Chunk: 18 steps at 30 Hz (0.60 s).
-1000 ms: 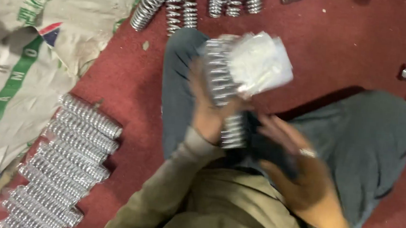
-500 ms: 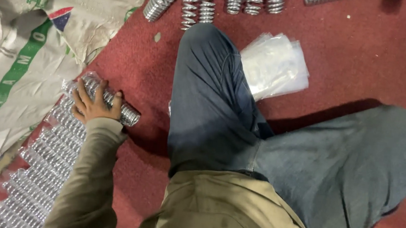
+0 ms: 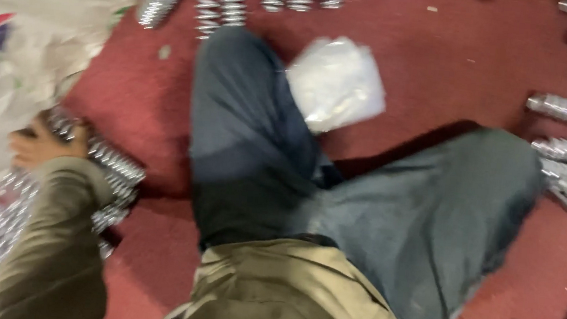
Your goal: The person puts metal springs into individual plastic bags while sitting on the floor.
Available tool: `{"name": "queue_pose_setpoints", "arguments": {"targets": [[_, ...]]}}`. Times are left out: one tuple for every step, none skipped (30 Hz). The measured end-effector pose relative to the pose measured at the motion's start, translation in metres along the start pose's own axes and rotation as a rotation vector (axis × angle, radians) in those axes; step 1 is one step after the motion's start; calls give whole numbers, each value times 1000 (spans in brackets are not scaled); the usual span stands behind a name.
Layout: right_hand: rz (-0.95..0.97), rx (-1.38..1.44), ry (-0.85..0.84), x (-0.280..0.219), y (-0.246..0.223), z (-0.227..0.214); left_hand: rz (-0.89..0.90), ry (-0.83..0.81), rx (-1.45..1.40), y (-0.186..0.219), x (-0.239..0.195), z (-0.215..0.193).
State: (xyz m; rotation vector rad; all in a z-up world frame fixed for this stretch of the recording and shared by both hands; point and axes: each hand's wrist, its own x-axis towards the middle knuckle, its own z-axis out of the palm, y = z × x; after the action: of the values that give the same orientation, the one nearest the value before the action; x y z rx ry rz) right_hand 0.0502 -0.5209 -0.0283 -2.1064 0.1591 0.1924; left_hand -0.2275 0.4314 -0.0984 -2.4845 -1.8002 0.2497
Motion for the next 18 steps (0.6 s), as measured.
{"name": "queue_pose_setpoints", "arguments": {"targets": [[15, 6, 30, 3, -43, 32, 23, -4, -13, 15, -7, -5], [30, 13, 59, -2, -92, 55, 142, 185, 128, 28, -13, -10], [50, 18, 83, -14, -148, 67, 256, 377, 271, 39, -19, -19], [56, 11, 102, 4, -204, 98, 274, 373, 261, 121, -40, -61], [-94, -94, 109, 5, -260, 131, 586, 530, 161, 181, -78, -115], [-244, -199, 110, -11, -316, 161, 896, 683, 49, 230, -127, -181], [-252, -198, 124, -4, -319, 180, 898, 696, 37, 269, -136, -173], [-397, -290, 52, 4, -323, 198, 1101, 608, -244, 307, -146, -165], [-530, -384, -35, 8, -326, 217, 1292, 493, -520, 341, -158, -157], [-529, -385, -31, 7, -322, 236, 1295, 493, -523, 376, -160, -139], [-543, -399, 13, 7, -319, 254, 1176, 61, -319, 415, -161, -122], [-556, -413, 57, 9, -316, 272, 1023, -357, -109, 454, -163, -107], [-559, -410, 73, 3, -318, 277, 1034, -345, -111, 466, -160, -91], [-508, -476, 128, -3, -322, 281, 976, -355, -47, 479, -156, -76], [-452, -543, 185, -9, -324, 285, 920, -366, 16, 492, -153, -61], [-451, -540, 201, -3, -318, 287, 932, -356, 15, 497, -133, -36], [-513, -535, 238, -1, -311, 289, 838, -274, -116, 501, -116, -9], [-576, -531, 274, 2, -303, 290, 742, -194, -246, 505, -97, 19]]}}
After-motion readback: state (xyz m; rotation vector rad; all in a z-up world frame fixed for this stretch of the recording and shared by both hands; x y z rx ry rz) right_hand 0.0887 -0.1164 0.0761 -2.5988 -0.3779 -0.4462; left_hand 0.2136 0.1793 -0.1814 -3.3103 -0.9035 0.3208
